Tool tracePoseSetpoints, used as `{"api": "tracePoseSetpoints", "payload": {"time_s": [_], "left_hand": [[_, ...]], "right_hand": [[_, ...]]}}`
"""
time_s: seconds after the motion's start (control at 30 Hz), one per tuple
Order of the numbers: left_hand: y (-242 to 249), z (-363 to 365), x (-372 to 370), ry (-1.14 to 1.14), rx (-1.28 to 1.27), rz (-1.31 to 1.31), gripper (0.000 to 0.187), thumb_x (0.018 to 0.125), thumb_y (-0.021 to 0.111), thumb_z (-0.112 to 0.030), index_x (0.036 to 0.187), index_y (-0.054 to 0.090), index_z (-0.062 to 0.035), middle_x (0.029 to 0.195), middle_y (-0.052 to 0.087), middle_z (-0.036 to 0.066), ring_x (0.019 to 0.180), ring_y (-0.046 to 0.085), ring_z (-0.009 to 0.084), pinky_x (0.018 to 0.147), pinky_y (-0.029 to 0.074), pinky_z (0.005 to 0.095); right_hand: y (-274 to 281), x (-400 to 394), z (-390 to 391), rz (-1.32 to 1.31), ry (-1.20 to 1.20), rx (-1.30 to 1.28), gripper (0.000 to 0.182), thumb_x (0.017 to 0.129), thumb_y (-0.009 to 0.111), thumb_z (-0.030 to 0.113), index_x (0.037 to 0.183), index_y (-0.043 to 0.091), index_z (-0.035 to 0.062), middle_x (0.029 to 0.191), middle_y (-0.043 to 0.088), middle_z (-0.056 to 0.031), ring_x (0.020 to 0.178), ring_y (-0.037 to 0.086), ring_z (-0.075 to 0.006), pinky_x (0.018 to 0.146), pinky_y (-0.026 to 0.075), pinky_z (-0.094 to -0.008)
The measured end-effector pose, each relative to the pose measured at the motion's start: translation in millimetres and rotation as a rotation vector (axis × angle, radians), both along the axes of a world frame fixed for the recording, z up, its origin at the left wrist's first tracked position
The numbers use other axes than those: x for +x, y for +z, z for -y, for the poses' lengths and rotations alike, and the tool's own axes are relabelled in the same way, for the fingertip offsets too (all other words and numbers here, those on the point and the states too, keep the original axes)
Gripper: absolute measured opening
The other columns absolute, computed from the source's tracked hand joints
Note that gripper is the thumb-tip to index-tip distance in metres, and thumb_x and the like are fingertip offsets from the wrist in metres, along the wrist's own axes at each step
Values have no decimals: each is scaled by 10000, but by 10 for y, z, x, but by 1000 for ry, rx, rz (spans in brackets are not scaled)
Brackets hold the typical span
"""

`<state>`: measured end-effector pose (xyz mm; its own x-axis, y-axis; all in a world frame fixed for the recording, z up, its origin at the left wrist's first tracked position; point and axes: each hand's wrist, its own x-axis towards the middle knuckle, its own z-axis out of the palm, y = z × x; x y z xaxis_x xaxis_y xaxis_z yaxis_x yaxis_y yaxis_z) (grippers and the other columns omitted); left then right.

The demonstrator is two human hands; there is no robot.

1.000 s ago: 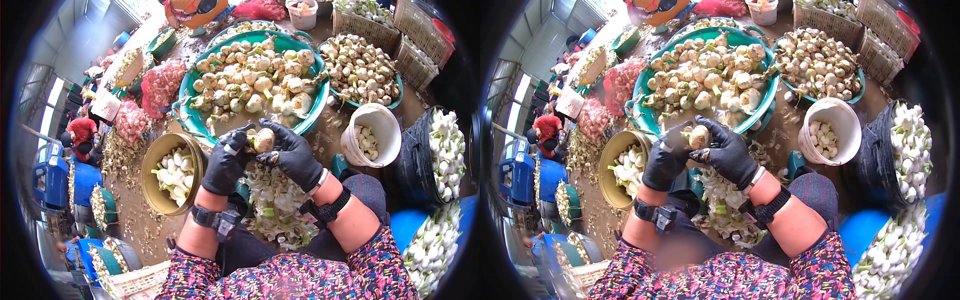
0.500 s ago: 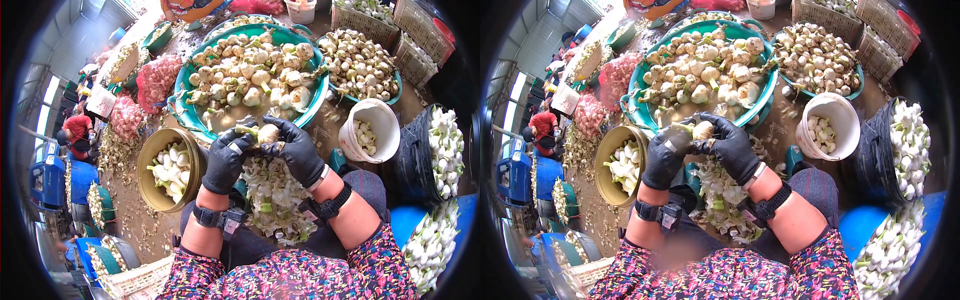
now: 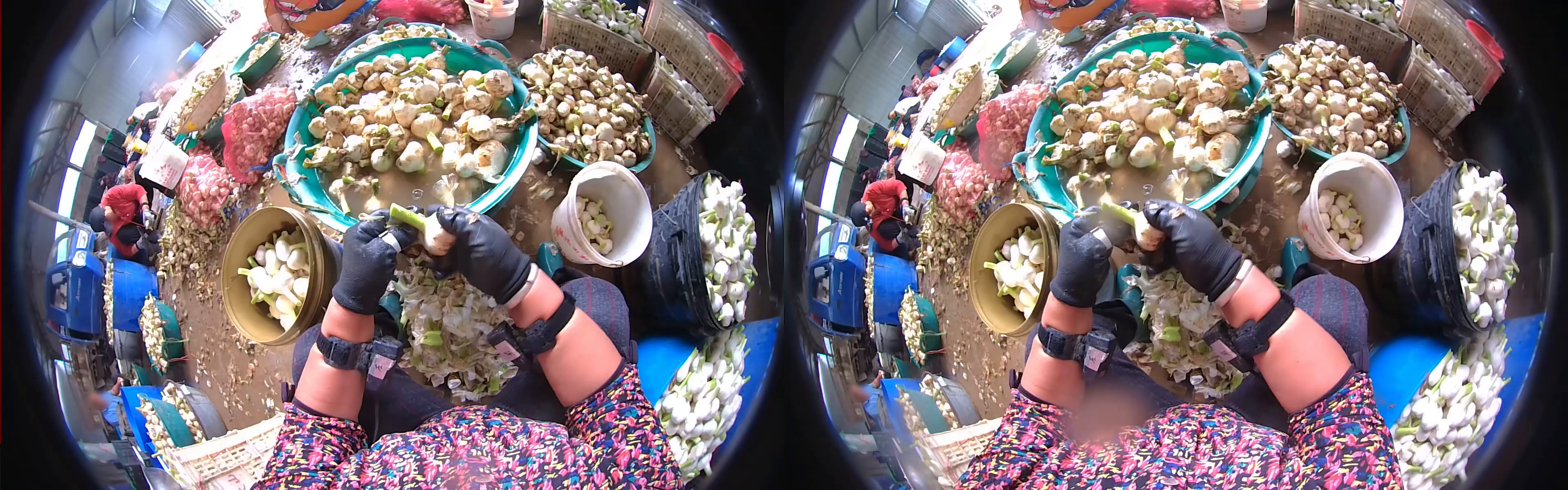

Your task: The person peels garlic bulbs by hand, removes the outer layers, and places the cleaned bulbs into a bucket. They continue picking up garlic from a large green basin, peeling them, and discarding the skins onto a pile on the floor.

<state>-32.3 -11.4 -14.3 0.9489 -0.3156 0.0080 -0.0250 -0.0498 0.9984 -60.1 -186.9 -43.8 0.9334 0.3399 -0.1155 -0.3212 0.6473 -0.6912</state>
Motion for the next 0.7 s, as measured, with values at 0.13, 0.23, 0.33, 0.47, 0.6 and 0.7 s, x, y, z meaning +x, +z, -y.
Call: {"api": "tracePoseSetpoints", "payload": {"time_s": [0.13, 0.23, 0.33, 0.47, 0.6, 0.7], "left_hand": [[-2, 24, -59, -48, 225, 236, 177, 778, 534, 9, 926, 631, 11, 871, 645, 71, 753, 615, 136, 722, 498, 265], [63, 46, -70, -93, 376, 358, 178, 772, 554, 44, 933, 607, -13, 857, 639, 103, 790, 620, 162, 739, 499, 290], [19, 50, -89, -203, 315, 556, 256, 772, 582, 5, 1028, 586, 2, 948, 627, 97, 870, 607, 173, 784, 487, 312], [34, -55, -111, -58, 48, 188, 368, 887, 486, -102, 1219, 472, 56, 1061, 594, 100, 926, 593, 152, 790, 493, 278], [127, -77, -126, -131, -105, -97, 376, 838, 532, -59, 1202, 512, 34, 1090, 592, 104, 959, 583, 160, 832, 474, 279], [108, 11, -126, -91, -159, -158, 366, 791, 585, -39, 1150, 561, 27, 1059, 607, 81, 949, 575, 159, 823, 464, 283]], "right_hand": [[239, -66, 99, -293, 357, 295, 355, 888, 487, 380, 1031, 544, 60, 774, 599, -73, 614, 569, -164, 469, 448, -249], [241, -112, 93, -321, 465, 275, 335, 886, 500, 373, 993, 550, 59, 757, 612, -79, 562, 569, -159, 412, 435, -242], [260, -290, -11, -225, 492, 218, 307, 896, 504, 362, 931, 569, 64, 694, 610, -62, 516, 567, -127, 387, 417, -227], [191, -154, 75, -190, 318, 211, 306, 899, 512, 373, 908, 564, 72, 739, 587, -26, 632, 584, -114, 500, 450, -235], [205, -116, 90, -157, 210, 185, 311, 906, 503, 370, 936, 563, 66, 820, 586, -26, 708, 579, -110, 588, 478, -244], [245, -70, 31, -190, 91, 84, 233, 896, 544, 293, 928, 576, 64, 811, 592, -20, 733, 584, -110, 632, 480, -237]]}}
